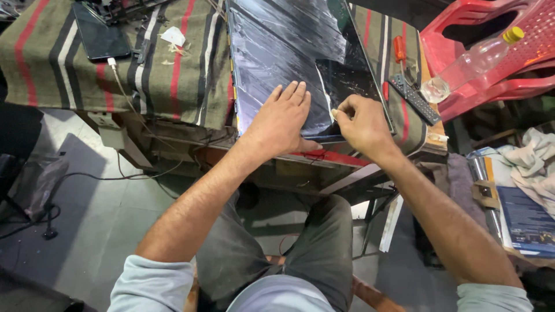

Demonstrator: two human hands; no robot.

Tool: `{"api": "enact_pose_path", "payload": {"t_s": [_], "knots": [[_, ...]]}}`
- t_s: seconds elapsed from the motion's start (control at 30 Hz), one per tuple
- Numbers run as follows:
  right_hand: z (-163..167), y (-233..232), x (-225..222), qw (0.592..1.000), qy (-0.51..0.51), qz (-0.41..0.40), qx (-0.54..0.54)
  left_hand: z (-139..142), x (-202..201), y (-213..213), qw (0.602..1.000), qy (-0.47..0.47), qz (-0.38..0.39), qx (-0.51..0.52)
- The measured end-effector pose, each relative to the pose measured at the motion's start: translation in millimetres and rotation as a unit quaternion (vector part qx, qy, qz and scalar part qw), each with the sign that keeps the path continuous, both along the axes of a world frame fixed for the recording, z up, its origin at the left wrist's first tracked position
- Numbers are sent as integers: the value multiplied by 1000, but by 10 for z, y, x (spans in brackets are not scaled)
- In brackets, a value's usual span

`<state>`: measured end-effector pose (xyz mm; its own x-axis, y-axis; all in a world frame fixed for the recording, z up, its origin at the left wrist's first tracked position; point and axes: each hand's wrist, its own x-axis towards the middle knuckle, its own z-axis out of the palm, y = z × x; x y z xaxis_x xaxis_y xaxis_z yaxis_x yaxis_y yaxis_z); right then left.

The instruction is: The person peels a clear protective plastic film off a large flat display panel lying on a cloth-covered workbench. They grip a lifted film edge, pull it steadily across the screen, and reposition the panel with both hands as the film comes away.

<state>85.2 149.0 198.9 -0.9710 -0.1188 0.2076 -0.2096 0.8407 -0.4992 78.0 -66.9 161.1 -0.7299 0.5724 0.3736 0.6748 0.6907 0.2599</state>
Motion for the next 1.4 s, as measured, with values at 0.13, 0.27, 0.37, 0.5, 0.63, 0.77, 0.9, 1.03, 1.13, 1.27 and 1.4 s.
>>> {"api": "enact_pose_path", "payload": {"t_s": [0.13, 0.27, 0.37, 0.5, 0.63, 0.77, 0.9, 1.03, 1.13, 1.27, 1.4], "knots": [[89, -63, 152, 999, -38, -18, 1, -15, 14, -18, 1000, 2, -2, 7], [107, -72, 213, 998, -56, -19, 2, -40, 16, -35, 1000, 6, -7, 23], [71, 19, 160, 997, -68, -22, 14, -62, 13, -49, 1000, 9, -9, 26], [-19, 204, -157, 1000, -3, -25, 4, -71, 9, -54, 999, 30, -15, 34], [-152, 227, -654, 999, 49, 12, 16, -31, -5, -33, 1000, 7, 3, 8], [-213, 155, -858, 998, 48, 27, 21, -1, 2, -38, 1000, 4, 2, 1], [-186, 98, -685, 997, 59, 49, 33, -13, 11, -30, 1000, 2, 0, 1], [-128, 7, -426, 995, 70, 46, 48, -30, 3, -39, 1000, 6, 0, 5], [-54, -30, -264, 997, 46, 46, 31, -28, 1, -46, 1000, 6, 0, 7], [13, -47, -62, 998, 33, 45, 19, -21, 7, -54, 1000, 4, 0, 10], [35, -34, 105, 999, 10, 41, 22, -32, 14, -44, 1000, 3, 2, 6]]}}
